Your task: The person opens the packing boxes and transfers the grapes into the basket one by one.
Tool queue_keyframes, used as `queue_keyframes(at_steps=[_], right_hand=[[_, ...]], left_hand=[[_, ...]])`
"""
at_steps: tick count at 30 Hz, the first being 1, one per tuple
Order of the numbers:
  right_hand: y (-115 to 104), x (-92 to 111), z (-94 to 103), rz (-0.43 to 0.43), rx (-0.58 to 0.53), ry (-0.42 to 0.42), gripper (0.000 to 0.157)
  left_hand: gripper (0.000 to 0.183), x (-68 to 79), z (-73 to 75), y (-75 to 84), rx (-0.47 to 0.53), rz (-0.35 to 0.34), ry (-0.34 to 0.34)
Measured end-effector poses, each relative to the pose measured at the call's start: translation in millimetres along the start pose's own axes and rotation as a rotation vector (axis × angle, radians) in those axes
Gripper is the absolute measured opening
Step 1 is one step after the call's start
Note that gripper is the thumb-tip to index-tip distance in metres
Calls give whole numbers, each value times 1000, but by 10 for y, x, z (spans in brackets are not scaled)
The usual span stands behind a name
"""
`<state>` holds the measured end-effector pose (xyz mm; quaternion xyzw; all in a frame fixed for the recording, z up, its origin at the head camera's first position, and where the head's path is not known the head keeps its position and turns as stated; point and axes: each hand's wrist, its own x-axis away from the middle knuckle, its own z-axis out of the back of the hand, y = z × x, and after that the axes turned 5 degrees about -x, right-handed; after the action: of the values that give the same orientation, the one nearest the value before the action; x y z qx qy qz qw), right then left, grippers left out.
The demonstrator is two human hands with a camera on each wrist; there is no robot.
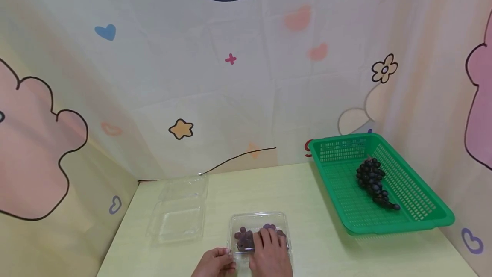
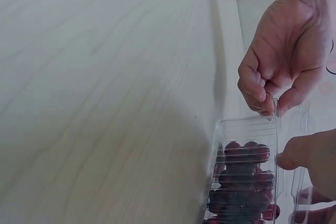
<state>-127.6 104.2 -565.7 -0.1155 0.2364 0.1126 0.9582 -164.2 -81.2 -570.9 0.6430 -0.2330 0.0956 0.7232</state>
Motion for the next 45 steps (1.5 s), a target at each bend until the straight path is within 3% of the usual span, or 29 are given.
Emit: queue_keyframes(at_steps=[6,15,25,31,38,45], right_hand=[[27,-7,77,-59,13,-126,57],[109,4,126,-118,26,-139,65],[214,51,106,-117,25,-71,66],[237,68,141,-148,-3,-89,68],[394,130,90,-118,-29,81,64],[416,160,79,-163,-80,55,63]], left_hand=[[6,10,-11,-13,18,-30,-1],[9,18,19,-11,16,-49,-28],[7,30,-2,10,-14,-18,0],[5,43,1,32,-8,-16,-7],[7,29,32,26,-8,-14,-4],[5,37,25,18,-7,-26,-5]])
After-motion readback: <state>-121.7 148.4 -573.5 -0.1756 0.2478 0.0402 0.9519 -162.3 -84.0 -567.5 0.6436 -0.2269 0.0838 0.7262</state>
